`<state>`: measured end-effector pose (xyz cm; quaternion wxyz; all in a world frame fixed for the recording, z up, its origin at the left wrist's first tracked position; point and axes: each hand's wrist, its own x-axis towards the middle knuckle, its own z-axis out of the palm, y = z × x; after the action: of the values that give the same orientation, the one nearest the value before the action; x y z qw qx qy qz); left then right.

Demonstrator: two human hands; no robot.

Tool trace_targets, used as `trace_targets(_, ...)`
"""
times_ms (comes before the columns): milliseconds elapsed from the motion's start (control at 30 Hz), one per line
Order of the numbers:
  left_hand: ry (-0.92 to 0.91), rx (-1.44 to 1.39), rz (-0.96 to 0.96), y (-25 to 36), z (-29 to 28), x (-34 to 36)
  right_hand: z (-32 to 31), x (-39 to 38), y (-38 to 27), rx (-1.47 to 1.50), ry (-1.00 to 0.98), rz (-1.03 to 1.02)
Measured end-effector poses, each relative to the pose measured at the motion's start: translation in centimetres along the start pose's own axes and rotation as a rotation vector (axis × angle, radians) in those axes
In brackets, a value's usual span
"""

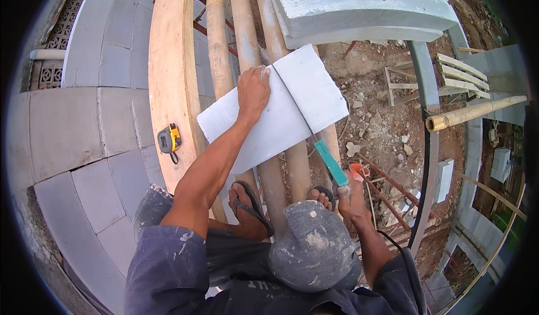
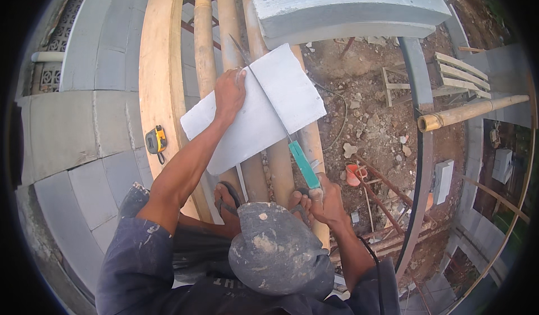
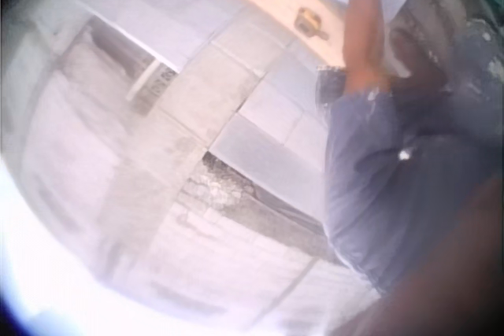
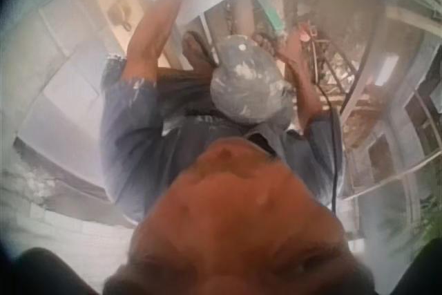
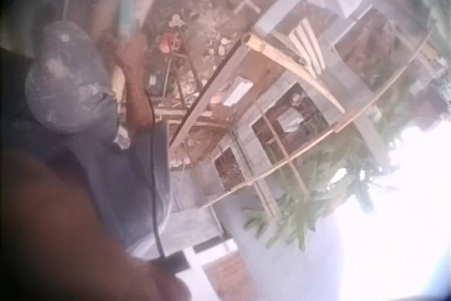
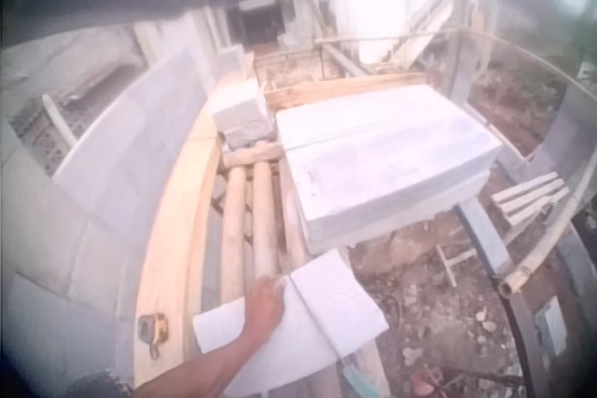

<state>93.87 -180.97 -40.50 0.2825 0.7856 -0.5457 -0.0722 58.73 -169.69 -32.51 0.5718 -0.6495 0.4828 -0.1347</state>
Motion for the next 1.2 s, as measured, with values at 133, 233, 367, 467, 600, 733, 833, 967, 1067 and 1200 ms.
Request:
trace_targets(133, -0.012, 0.042, -0.048, 0.8, -1.1, 0.5, -0.1, 0.0, -3.3, -0.093, 0.108, -0.078)
trace_targets(233, 0.018, 0.093, -0.007, 0.0, -1.1, 0.3, -2.7, -9.8, 1.2, -0.001, -0.025, 0.024)
trace_targets(367, 0.014, 0.038, -0.01, 1.1, -0.8, 0.1, -2.3, -6.7, 2.1, 0.112, -0.042, 0.012)
trace_targets(467, 0.04, 0.045, 0.026, 0.9, -0.2, 0.8, 1.5, -0.8, 5.0, 0.083, 0.058, -0.179)
trace_targets(600, 0.001, 0.09, -0.015, -0.1, -1.2, 0.9, 0.7, 0.5, 5.8, 0.178, 0.002, -0.24)
trace_targets(733, 0.059, 0.176, -0.023, 0.3, 0.3, 0.8, 2.0, -0.5, 7.1, 0.193, 0.076, -0.25)
trace_targets(833, 0.043, 0.299, -0.176, 2.1, -0.1, 0.7, 2.0, -1.3, 3.5, 0.201, 0.159, -0.225)
trace_targets(967, 0.046, 0.315, -0.3, 1.5, -0.7, -0.6, -3.0, -9.0, -3.6, 0.176, 0.035, -0.061)
trace_targets(1067, 0.045, 0.234, -0.237, 1.8, -0.2, 0.0, -3.7, -10.4, -3.3, 0.119, 0.089, -0.127)
trace_targets(1200, 0.016, 0.135, -0.159, 0.8, 0.4, 0.6, 1.1, 0.4, -2.3, 0.119, 0.173, -0.089)
